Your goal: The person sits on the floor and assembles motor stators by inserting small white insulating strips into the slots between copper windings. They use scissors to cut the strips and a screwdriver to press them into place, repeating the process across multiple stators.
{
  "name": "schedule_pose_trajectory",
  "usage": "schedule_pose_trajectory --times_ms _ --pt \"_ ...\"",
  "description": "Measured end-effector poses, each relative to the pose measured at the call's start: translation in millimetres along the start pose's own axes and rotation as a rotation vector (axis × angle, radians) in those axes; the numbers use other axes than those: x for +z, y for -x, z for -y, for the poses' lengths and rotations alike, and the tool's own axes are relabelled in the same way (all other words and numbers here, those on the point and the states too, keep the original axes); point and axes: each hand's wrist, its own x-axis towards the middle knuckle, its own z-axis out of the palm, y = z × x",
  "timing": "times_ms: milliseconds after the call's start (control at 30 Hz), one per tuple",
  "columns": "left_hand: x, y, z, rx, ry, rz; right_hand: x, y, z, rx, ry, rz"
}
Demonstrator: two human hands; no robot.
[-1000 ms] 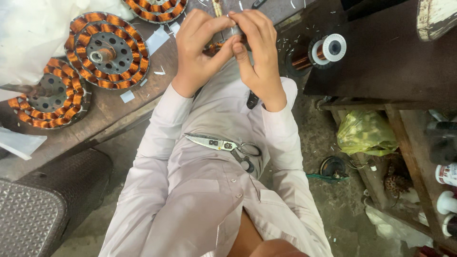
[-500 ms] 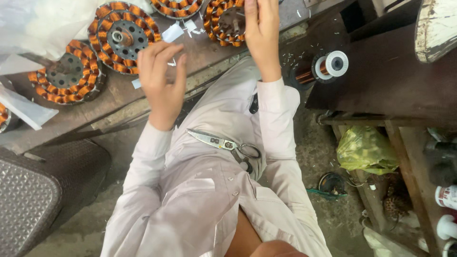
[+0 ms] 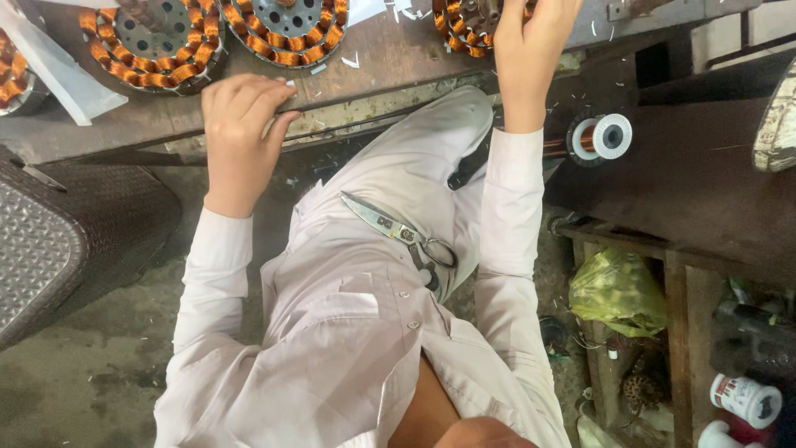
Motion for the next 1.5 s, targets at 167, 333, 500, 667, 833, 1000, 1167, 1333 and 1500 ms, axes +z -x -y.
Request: schedule_pose_trajectory --times_ms 167,333,500,667,833,1000,1167,1333,1500 --pt "3.6 1.6 4.1 -0.023 0.070 -0.013 -16.2 4.5 85.0 -0.107 0.256 -0.074" --pt "23.0 -19.5 -21.2 -0.319 0.565 -0.044 -19.0 27.0 158.8 -0.260 -0.152 0.269" --pt "58.3 -57.1 -36.5 -0.515 1.353 0.012 -13.3 29.9 168.6 -0.209 -0.239 0.330" --pt "63.5 -73.0 -57.0 -0.423 1.208 -0.015 -19.3 38.7 150.8 0.155 -0.470 0.232" --pt "68.4 -76.4 -68.2 0.020 0.655 -0.092 -23.4 62.6 126.4 0.558 -0.976 0.230" --pt "118.9 -50.8 -64.5 -0.184 0.968 0.166 -12.6 115.2 100.5 0.712 -1.060 -0.026" --pt "201.0 -4.7 -53.3 -0.565 1.441 0.350 1.7 174.1 75.8 0.766 -0.901 -0.161" --pt "268.2 26.5 -45.8 -0.692 1.265 0.512 17.7 214.0 42.8 0.885 -0.925 -0.328" --pt "293.3 32.2 -47.2 -0.598 1.367 0.591 25.6 235.9 22.3 0.882 -0.890 -0.439"
